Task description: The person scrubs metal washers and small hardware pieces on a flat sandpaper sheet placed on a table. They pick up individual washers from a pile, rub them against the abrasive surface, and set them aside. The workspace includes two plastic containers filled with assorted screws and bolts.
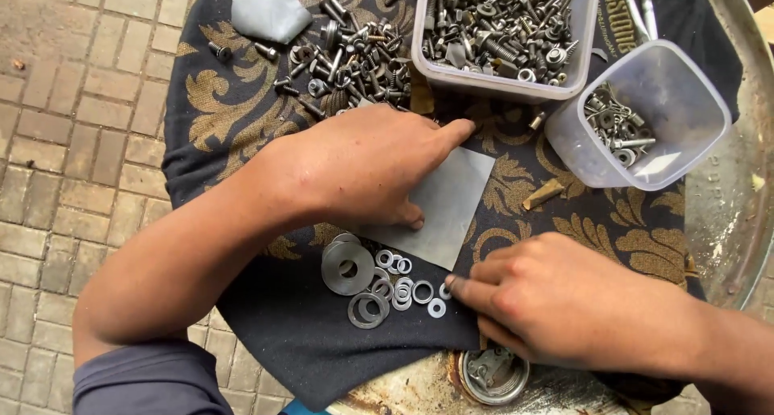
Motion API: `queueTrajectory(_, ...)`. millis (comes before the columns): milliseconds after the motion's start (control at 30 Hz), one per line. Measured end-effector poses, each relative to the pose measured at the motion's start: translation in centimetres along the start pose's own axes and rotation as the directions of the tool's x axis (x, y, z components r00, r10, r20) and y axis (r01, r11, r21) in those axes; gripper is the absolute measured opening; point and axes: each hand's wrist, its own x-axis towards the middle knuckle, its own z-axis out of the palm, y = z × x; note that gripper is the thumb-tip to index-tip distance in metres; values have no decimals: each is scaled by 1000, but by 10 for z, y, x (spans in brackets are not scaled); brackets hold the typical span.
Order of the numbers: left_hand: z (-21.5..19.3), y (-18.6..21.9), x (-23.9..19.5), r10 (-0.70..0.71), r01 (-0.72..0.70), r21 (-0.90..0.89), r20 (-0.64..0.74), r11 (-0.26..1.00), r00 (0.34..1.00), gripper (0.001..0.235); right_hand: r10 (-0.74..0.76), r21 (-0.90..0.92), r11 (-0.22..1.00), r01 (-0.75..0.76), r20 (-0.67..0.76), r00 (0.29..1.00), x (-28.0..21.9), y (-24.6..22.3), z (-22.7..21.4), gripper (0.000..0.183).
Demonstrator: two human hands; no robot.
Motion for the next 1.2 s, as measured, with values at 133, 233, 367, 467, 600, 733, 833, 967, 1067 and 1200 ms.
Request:
queueTrajectory(133,7,-5,2,35,-33,34,-57,999,998,100,5,-19,1000,-5,6,1000,-1,3,1,20)
queueTrajectory(233,6,-5,1,23,-22,20,-55,1000,998,101,46,-21,999,-45,25,999,-2,4,-1,16)
queueTrajectory(367,0,-1,0,3,-3,5,-24,1000,1000,92,0,6,1000,0,20,1000,-1,2,0,17)
queueTrajectory(467,4,-4,1,9,-9,8,-26,1000,1000,93,-8,27,1000,7,36,999,-1,3,-2,16)
queueTrajectory(600,5,-4,0,36,-34,31,-53,999,998,103,44,19,999,-45,67,997,1,0,-8,14)
queueTrajectory(733,-1,2,1,-7,7,21,9,1000,1000,99,0,59,998,-1,11,1000,-3,0,-20,17)
queueTrajectory(833,-1,1,2,11,-10,36,-12,999,1000,110,-118,34,991,133,-283,952,-18,4,-39,24)
queueTrajectory(967,0,0,3,-42,41,23,48,999,998,113,90,-80,972,-220,-742,665,-43,24,-63,20)
queueTrajectory(1067,0,0,4,-24,22,28,48,999,999,112,317,-87,833,-546,-734,601,-56,54,-70,15)
queueTrajectory(1200,4,-1,5,19,-19,19,19,1000,1000,109,599,10,719,-695,-517,612,-55,72,-69,16)
